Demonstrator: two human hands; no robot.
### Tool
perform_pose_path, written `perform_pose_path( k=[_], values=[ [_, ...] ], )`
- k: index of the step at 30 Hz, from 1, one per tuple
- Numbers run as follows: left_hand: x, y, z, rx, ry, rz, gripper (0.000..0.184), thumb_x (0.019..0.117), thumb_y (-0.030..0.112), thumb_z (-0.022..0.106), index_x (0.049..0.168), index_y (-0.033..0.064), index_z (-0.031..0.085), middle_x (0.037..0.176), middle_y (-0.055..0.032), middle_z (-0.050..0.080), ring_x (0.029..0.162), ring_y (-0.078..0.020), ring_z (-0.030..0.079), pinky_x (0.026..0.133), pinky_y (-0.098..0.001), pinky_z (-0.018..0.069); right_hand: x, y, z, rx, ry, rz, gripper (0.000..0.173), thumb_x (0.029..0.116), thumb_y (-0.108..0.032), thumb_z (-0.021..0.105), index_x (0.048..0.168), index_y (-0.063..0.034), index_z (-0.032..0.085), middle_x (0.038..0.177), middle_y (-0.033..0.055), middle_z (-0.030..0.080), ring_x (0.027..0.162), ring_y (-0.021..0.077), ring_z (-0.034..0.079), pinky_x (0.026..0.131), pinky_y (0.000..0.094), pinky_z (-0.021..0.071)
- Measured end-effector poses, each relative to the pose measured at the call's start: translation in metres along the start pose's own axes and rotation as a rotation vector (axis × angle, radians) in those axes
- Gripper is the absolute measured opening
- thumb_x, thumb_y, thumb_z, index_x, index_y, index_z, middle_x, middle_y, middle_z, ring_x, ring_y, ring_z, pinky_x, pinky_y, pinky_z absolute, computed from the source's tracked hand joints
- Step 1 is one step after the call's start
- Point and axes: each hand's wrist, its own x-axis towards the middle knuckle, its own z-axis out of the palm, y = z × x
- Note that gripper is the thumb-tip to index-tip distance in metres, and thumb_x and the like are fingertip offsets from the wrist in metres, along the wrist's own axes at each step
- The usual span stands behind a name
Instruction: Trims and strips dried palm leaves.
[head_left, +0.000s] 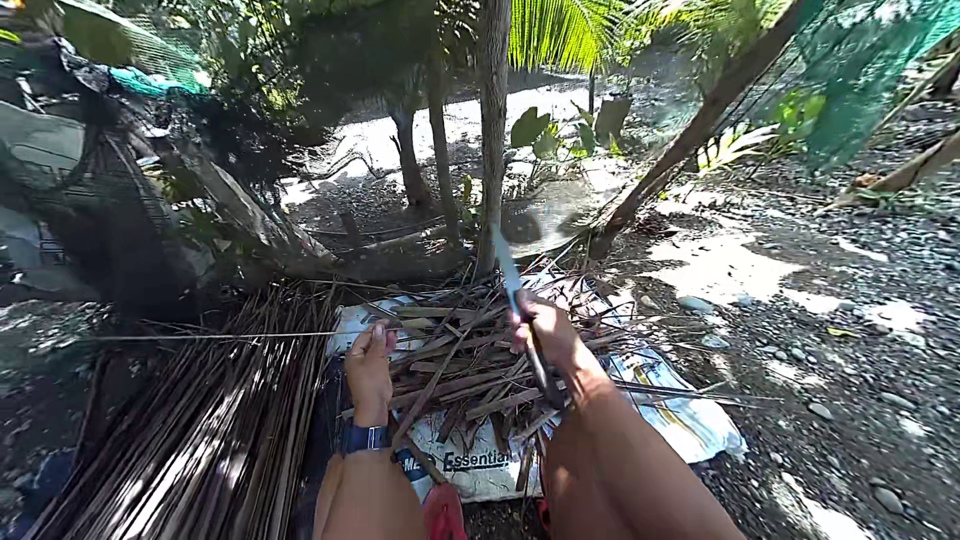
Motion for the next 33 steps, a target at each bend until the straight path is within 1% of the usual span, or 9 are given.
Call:
perform_pose_path(
  k=[4, 6, 7, 11, 14, 16, 29, 31, 33],
  values=[
    [-0.008, -0.004, 0.014, -0.199, 0.081, -0.05, 0.014, 0.1052, -0.001, 0.049, 0.109, -0.0061, 0.061, 0.082, -0.0005, 0.067, 0.069, -0.0058, 0.067, 0.072, -0.0221, 0.06, -0.019, 0.031, 0.036, -0.123, -0.382, 0.169, 0.032, 0.1122, -0.02, 0.026, 0.125, -0.0045, 0.051, 0.061, -0.0025, 0.054, 0.043, 0.0047, 0.05, 0.041, 0.0191, 0.0453],
    [-0.015, -0.008, 0.022, -0.224, 0.074, -0.073, 0.013, 0.1042, -0.001, 0.05, 0.11, -0.0065, 0.061, 0.081, -0.0022, 0.067, 0.07, -0.0073, 0.068, 0.072, -0.0232, 0.0603, -0.021, 0.042, 0.048, -0.136, -0.474, 0.22, 0.028, 0.1122, -0.021, 0.027, 0.125, -0.0085, 0.049, 0.062, -0.003, 0.055, 0.044, 0.0046, 0.052, 0.042, 0.0186, 0.0463],
    [-0.018, -0.011, 0.025, -0.223, 0.064, -0.075, 0.011, 0.1035, -0.002, 0.051, 0.107, -0.0059, 0.061, 0.081, -0.0023, 0.068, 0.07, -0.0071, 0.068, 0.072, -0.0232, 0.0602, -0.021, 0.046, 0.052, -0.122, -0.485, 0.233, 0.028, 0.1123, -0.021, 0.028, 0.129, -0.0094, 0.047, 0.063, -0.0027, 0.055, 0.045, 0.005, 0.052, 0.042, 0.0189, 0.0463],
    [-0.028, -0.022, 0.033, -0.183, -0.006, 0.005, 0.01, 0.1, -0.007, 0.054, 0.1, -0.0074, 0.064, 0.083, -0.0024, 0.071, 0.075, -0.006, 0.069, 0.077, -0.0232, 0.06, -0.02, 0.045, 0.061, 0.022, -0.397, 0.276, 0.031, 0.1133, -0.02, 0.028, 0.139, -0.01, 0.042, 0.061, -0.0012, 0.05, 0.042, 0.0066, 0.05, 0.039, 0.0195, 0.0456],
    [-0.032, -0.027, 0.034, -0.119, -0.047, 0.06, 0.009, 0.0969, -0.009, 0.057, 0.099, -0.0089, 0.066, 0.086, -0.0027, 0.072, 0.078, -0.0047, 0.07, 0.079, -0.0228, 0.0594, -0.018, 0.044, 0.061, 0.13, -0.389, 0.303, 0.021, 0.1133, -0.02, 0.028, 0.118, -0.011, 0.046, 0.06, -0.0024, 0.048, 0.041, 0.0054, 0.049, 0.038, 0.0184, 0.0448],
    [-0.035, -0.029, 0.034, -0.106, -0.058, 0.074, 0.009, 0.0964, -0.009, 0.057, 0.098, -0.0083, 0.066, 0.087, -0.0028, 0.072, 0.078, -0.0046, 0.069, 0.079, -0.0227, 0.0594, -0.017, 0.046, 0.06, 0.165, -0.43, 0.31, 0.022, 0.1128, -0.019, 0.028, 0.113, -0.0106, 0.048, 0.059, -0.0026, 0.05, 0.04, 0.005, 0.05, 0.039, 0.0179, 0.0458],
    [-0.034, -0.02, 0.025, -0.104, -0.05, 0.118, 0.011, 0.097, -0.011, 0.054, 0.1, -0.0093, 0.065, 0.082, -0.0004, 0.071, 0.073, -0.0036, 0.07, 0.075, -0.0206, 0.0603, -0.013, 0.044, 0.053, 0.092, -0.337, 0.244, 0.016, 0.111, -0.01, 0.033, 0.12, -0.0065, 0.046, 0.061, 0.0008, 0.053, 0.041, 0.0079, 0.052, 0.038, 0.0203, 0.0467],
    [-0.03, -0.017, 0.021, -0.086, -0.023, 0.141, 0.011, 0.0975, -0.01, 0.054, 0.102, -0.0094, 0.064, 0.082, -0.0002, 0.071, 0.073, -0.0035, 0.069, 0.074, -0.0205, 0.06, -0.011, 0.043, 0.051, 0.084, -0.273, 0.233, 0.018, 0.1112, -0.01, 0.033, 0.123, -0.0061, 0.046, 0.06, 0.0006, 0.052, 0.041, 0.0079, 0.051, 0.038, 0.0207, 0.0463],
    [-0.022, -0.009, 0.007, -0.079, 0.03, 0.172, 0.011, 0.1, -0.007, 0.052, 0.105, -0.0088, 0.061, 0.082, -0.0002, 0.069, 0.073, -0.0042, 0.069, 0.074, -0.0216, 0.0595, -0.006, 0.037, 0.042, 0.113, -0.125, 0.222, 0.021, 0.1122, -0.013, 0.033, 0.128, -0.0055, 0.045, 0.062, 0.0, 0.049, 0.041, 0.0074, 0.049, 0.038, 0.0207, 0.0451]
  ],
)
